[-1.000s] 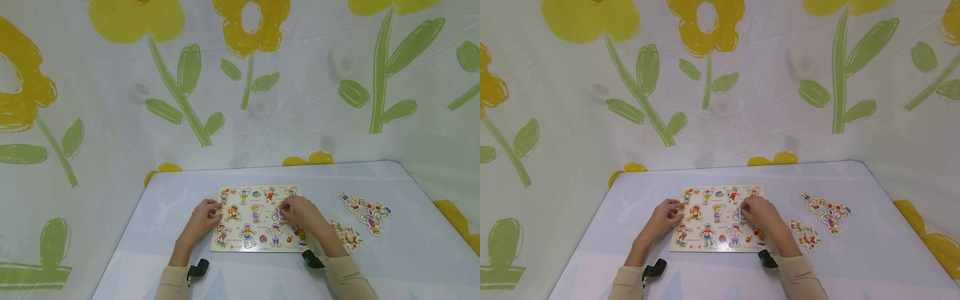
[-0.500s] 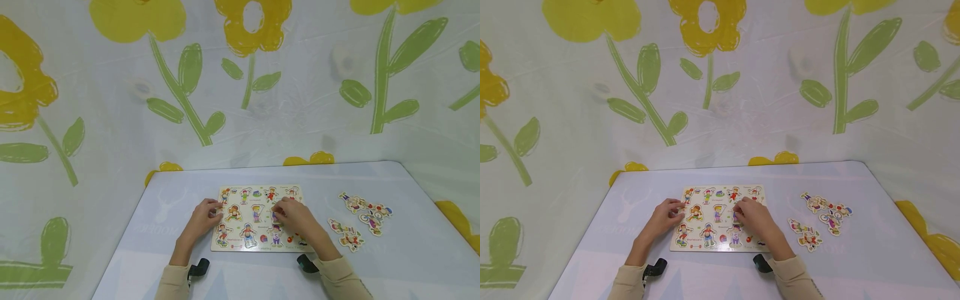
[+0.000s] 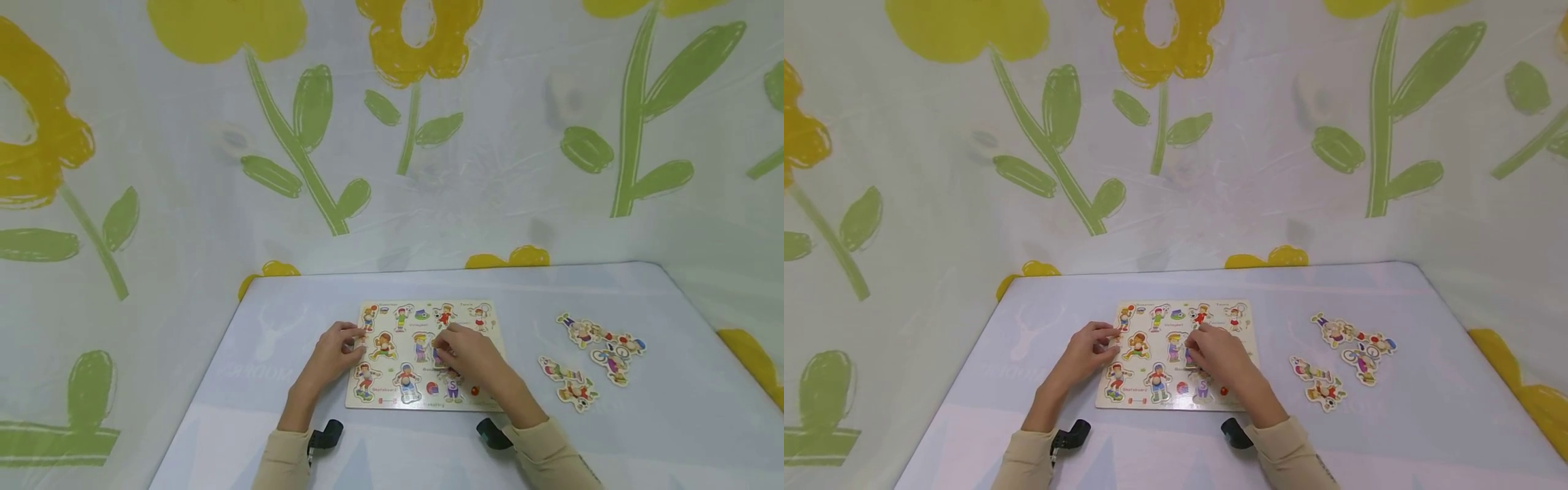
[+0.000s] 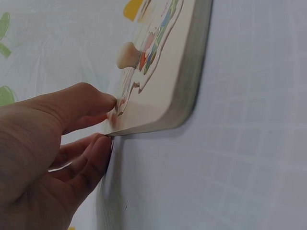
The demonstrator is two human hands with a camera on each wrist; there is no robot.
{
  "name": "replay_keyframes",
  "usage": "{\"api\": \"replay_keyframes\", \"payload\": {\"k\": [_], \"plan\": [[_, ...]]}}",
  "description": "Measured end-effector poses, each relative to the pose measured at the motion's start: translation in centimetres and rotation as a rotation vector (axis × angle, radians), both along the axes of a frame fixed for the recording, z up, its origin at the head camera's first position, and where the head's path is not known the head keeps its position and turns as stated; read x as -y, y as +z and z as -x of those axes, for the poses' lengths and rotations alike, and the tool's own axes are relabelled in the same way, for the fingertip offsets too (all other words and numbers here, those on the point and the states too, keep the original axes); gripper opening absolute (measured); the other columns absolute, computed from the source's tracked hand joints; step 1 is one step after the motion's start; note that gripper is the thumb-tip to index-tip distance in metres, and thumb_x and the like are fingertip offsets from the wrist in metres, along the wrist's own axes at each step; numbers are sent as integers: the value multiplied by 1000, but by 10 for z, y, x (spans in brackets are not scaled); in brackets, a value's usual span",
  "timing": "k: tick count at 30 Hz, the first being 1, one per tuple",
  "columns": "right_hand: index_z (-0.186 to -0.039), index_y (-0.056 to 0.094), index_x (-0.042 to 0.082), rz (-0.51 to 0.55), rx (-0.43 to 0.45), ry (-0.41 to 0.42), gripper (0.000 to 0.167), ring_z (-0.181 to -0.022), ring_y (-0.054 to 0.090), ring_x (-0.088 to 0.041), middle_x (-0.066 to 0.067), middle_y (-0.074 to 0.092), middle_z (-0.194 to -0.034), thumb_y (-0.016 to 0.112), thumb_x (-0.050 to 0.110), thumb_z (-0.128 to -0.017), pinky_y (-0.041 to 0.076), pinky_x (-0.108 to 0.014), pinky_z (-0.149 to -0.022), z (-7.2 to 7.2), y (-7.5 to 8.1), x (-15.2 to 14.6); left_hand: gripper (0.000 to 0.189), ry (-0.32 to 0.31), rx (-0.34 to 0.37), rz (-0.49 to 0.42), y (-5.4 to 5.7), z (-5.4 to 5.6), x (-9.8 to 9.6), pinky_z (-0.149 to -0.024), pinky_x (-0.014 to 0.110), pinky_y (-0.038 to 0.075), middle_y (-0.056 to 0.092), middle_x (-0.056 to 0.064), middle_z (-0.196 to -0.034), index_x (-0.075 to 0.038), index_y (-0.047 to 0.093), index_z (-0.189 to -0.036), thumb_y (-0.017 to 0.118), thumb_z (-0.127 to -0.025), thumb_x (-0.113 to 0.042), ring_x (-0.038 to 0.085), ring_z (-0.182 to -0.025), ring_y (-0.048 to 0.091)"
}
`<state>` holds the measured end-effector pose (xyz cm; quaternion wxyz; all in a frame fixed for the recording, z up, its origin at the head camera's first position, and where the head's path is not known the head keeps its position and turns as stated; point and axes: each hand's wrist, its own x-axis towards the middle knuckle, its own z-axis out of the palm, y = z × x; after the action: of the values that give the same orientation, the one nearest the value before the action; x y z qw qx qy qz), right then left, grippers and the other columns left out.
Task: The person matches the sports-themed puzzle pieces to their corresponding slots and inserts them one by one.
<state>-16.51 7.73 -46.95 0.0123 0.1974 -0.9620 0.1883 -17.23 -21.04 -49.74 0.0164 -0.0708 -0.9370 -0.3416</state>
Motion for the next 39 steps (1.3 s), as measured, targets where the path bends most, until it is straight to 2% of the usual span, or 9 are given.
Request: {"api": "replay_keyframes", "payload": {"k": [17,28,33,39], "plan": [[-95,73,19,-20,-40,68,12,-71,51,-4,9,63,-84,75,26,-86,49,-24,-70,11,-7,21,33,-4,-8,-7,1,-1,-4,-73,24,49,61,10,-120,-8,72,-116,76,-84,-17,14,-86,56],[-96,73,15,-4,86,37,10,-72,52,-7,6,65,-84,72,22,-89,48,-26,-68,19,-2,29,33,-9,-3,-2,0,-1,-3,-73,24,48,60,9,-120,-8,71,-116,75,-84,-16,14,-87,56],[-101,73,17,-67,51,-15,14,-70,50,-9,5,64,-87,70,26,-90,45,-28,-66,15,-3,34,34,-6,-5,-5,1,0,-3,-73,24,49,60,10,-120,-8,71,-117,76,-84,-17,14,-87,56],[-105,72,17,-156,-9,-53,18,-73,52,-11,2,66,-92,70,29,-90,48,-35,-68,11,-6,37,35,3,-3,5,0,0,-2,-73,23,49,60,9,-121,-9,71,-118,76,-85,-18,13,-87,56]]}}
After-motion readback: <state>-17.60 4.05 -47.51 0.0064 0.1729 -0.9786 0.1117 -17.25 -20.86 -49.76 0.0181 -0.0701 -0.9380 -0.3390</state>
